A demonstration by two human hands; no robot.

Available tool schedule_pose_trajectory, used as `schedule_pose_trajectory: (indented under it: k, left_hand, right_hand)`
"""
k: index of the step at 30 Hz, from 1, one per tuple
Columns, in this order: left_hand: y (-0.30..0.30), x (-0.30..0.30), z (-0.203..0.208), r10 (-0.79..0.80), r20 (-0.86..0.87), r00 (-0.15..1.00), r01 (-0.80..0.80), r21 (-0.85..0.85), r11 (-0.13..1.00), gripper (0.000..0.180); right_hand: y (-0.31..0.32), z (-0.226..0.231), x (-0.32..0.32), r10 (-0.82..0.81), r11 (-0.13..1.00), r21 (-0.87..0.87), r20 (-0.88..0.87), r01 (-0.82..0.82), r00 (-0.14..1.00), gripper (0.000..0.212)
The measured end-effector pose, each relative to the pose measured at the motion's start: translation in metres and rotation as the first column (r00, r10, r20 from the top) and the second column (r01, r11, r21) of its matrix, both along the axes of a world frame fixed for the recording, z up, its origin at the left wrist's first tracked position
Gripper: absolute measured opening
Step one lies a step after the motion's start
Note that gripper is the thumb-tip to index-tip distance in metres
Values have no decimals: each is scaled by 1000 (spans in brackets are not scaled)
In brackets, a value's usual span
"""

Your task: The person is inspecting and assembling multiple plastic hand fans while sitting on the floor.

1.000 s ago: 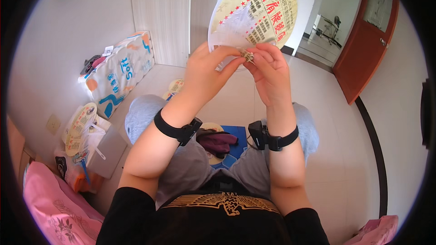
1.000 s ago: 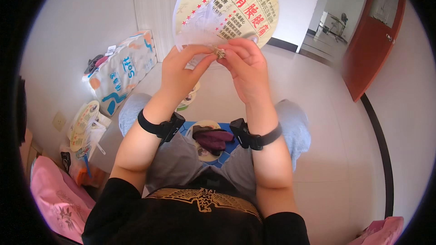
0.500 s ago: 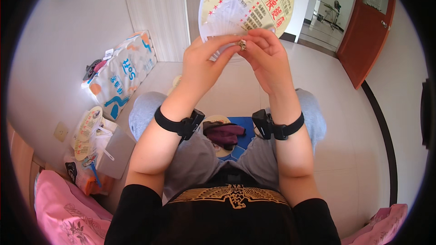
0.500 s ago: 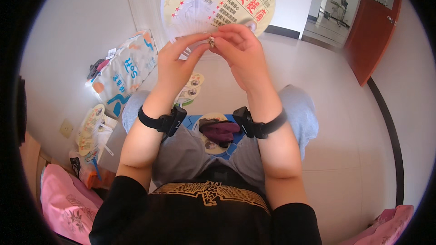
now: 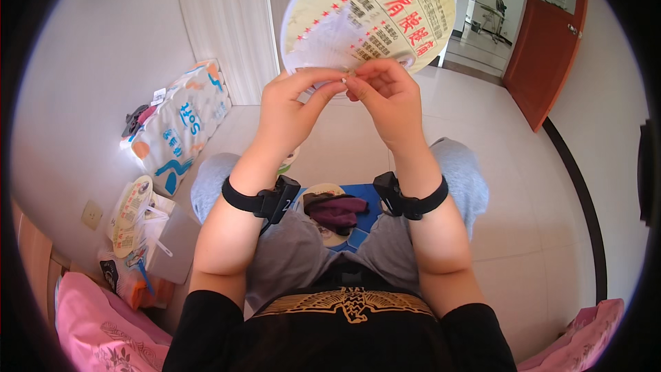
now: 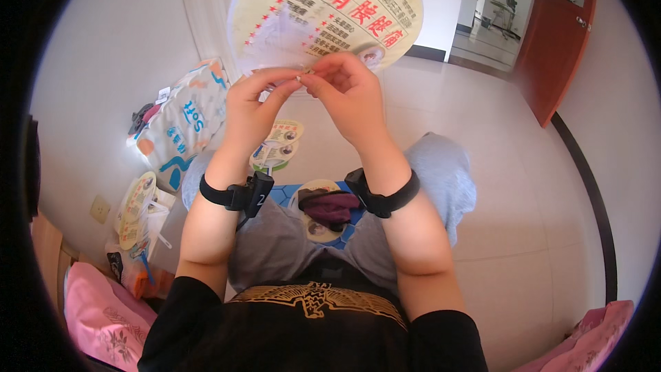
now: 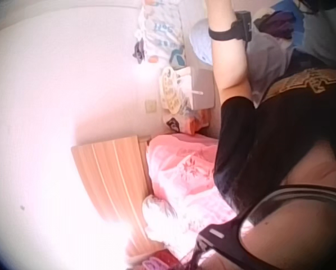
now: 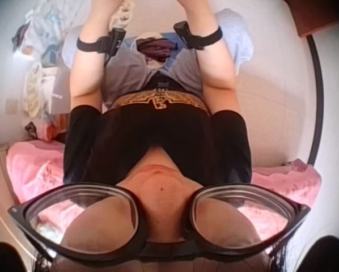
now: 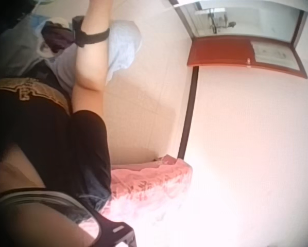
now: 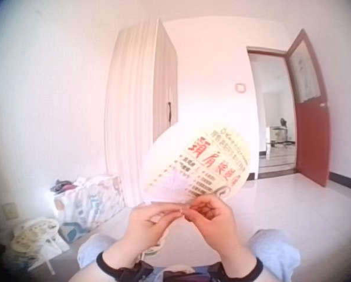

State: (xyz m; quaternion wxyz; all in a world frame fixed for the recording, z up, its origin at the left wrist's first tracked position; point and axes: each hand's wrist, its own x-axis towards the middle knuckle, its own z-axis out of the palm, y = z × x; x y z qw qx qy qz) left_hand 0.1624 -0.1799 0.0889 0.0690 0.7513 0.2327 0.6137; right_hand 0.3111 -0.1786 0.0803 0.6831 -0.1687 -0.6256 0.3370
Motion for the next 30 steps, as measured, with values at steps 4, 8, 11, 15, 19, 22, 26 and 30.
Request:
schedule_pose_trajectory:
  k: [4, 8, 11, 15, 19, 22, 26, 30]
  left_hand:
    - [3, -1, 1, 65, -1, 998, -65, -8, 998, 9]
    - [5, -5, 1, 93, -42, 995, -93, -6, 996, 9]
    - [3, -8, 4, 68, -68, 995, -67, 9, 998, 8]
    - [3, -10, 6, -82, -89, 993, 79, -43, 996, 6]
    - [8, -13, 4, -219, -62, 974, 211, -118, 970, 5]
    - [11, -14, 3, -245, -49, 968, 236, -136, 962, 5]
    - [18, -17, 3, -176, -8, 984, 173, -134, 976, 3]
    - [27, -16, 3, -163, 265, 950, 220, -202, 954, 6]
  right_hand:
    - [4, -7, -7, -364, 915, 207, 54, 346, 930, 12]
    - [6, -8, -8, -474, 847, 311, 75, 431, 878, 9]
    - [4, -3, -3, -404, 894, 276, 154, 353, 902, 9]
    - [0, 1, 4, -303, 945, 198, 226, 261, 926, 10]
    - [1, 0, 5, -263, 959, 178, 265, 222, 928, 10]
    - [6, -1, 4, -249, 960, 192, 250, 204, 936, 10]
    - [6, -1, 3, -270, 952, 217, 273, 214, 923, 7]
    - [7, 7, 8, -115, 970, -177, 259, 165, 959, 16]
